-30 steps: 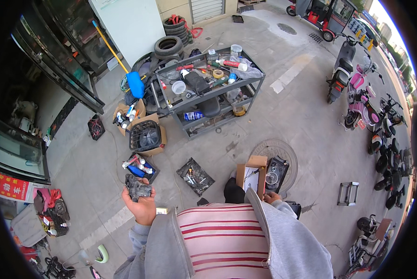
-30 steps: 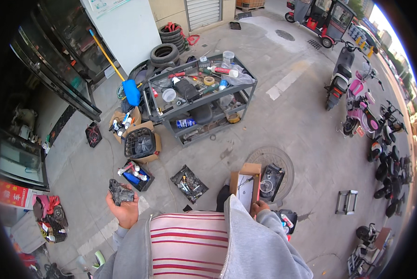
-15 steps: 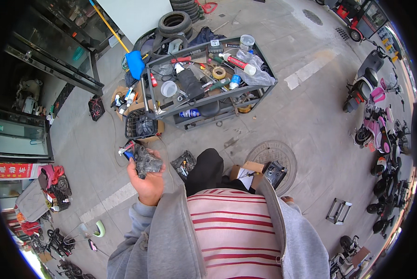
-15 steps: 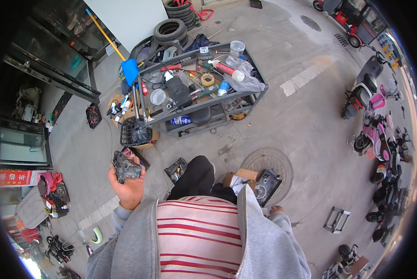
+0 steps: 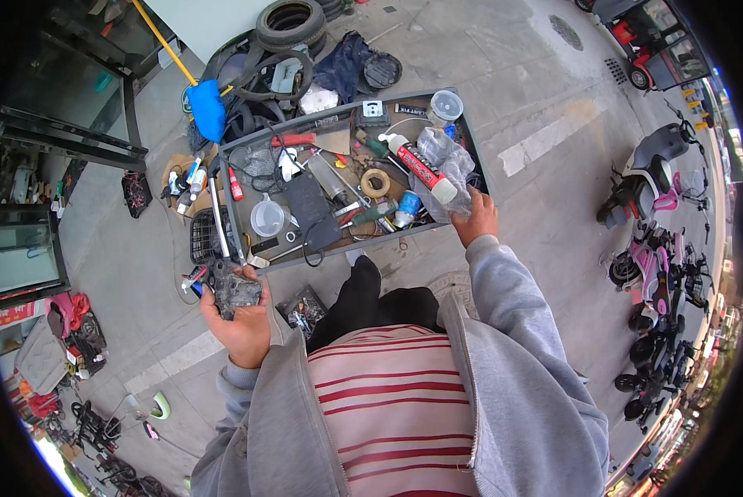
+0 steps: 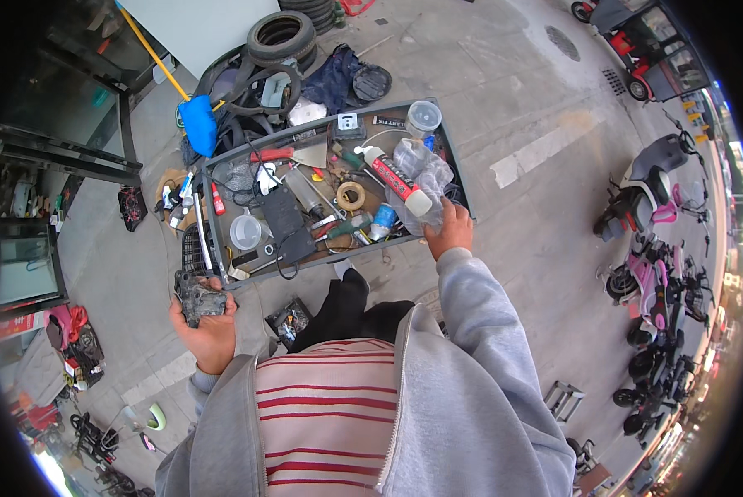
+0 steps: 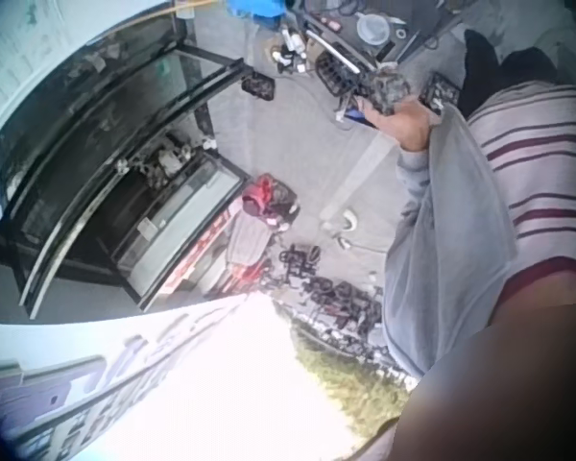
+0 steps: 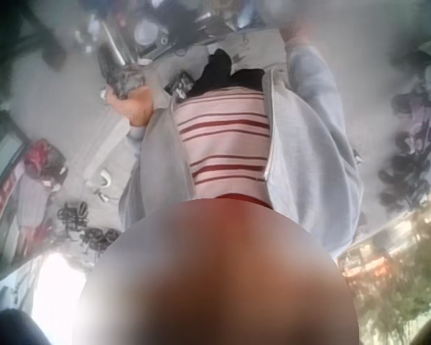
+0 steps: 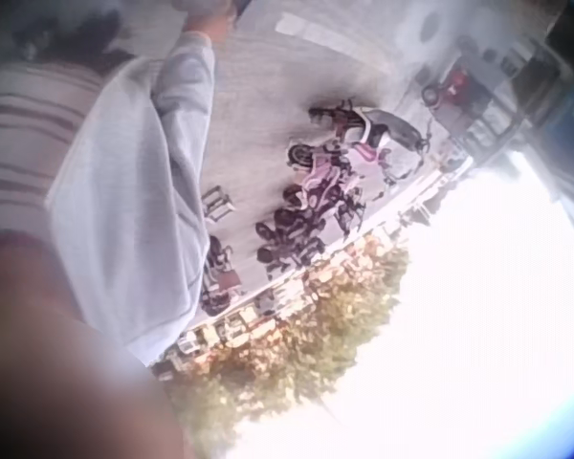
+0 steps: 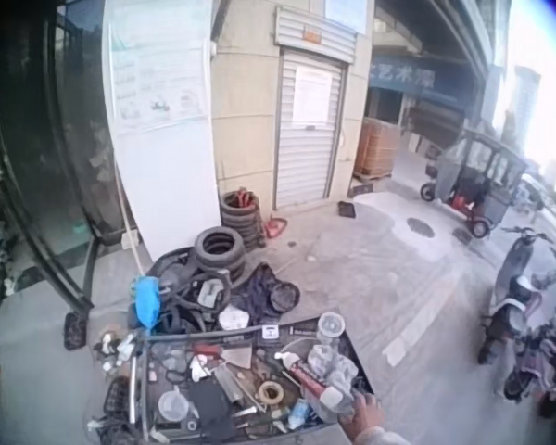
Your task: The person disassembles a small mechanical component using pliers and a screwdriver, removes a pin, and applies lubricant to the part. They then handle a cylindrical filter-like object and place it aside.
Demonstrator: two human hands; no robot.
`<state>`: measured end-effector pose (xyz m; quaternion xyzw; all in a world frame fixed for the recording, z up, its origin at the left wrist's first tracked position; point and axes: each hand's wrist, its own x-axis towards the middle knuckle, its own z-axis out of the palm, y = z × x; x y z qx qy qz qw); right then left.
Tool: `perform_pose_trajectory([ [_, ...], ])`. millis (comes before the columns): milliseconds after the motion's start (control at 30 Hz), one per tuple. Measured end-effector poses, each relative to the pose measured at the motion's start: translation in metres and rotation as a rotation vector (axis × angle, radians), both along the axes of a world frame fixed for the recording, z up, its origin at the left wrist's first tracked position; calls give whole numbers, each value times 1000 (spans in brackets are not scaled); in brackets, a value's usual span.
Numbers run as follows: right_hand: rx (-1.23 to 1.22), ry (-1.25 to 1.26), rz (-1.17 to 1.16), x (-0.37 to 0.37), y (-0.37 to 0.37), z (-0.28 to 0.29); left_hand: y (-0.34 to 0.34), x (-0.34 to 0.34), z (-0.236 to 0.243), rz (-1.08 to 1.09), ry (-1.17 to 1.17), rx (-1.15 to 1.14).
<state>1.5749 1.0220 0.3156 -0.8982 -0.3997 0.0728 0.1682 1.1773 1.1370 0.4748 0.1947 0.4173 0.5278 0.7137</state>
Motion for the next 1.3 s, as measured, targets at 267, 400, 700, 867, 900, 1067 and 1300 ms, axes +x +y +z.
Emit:
perform_pose_trajectory([
  [267, -595, 271, -136, 2, 103, -6, 12, 7, 1, 302, 75, -127],
  [400, -676, 270, -30, 7, 110, -9, -2, 14, 6, 343, 73, -56],
  [700, 221, 873, 116, 146, 48, 72, -44, 56, -1, 389, 62, -110],
  [867, 600, 1013, -64, 236, 12, 122, -55, 89, -2, 400, 53, -142],
  [900, 646, 1045, -78, 247, 6, 126, -56, 95, -1, 414, 50, -150],
  [1067, 702, 1054, -113, 273, -11, 123, -65, 116, 8, 429, 46, -116],
  [1300, 639, 1157, -46, 280, -2, 103, -87, 127, 13, 480, 45, -70],
])
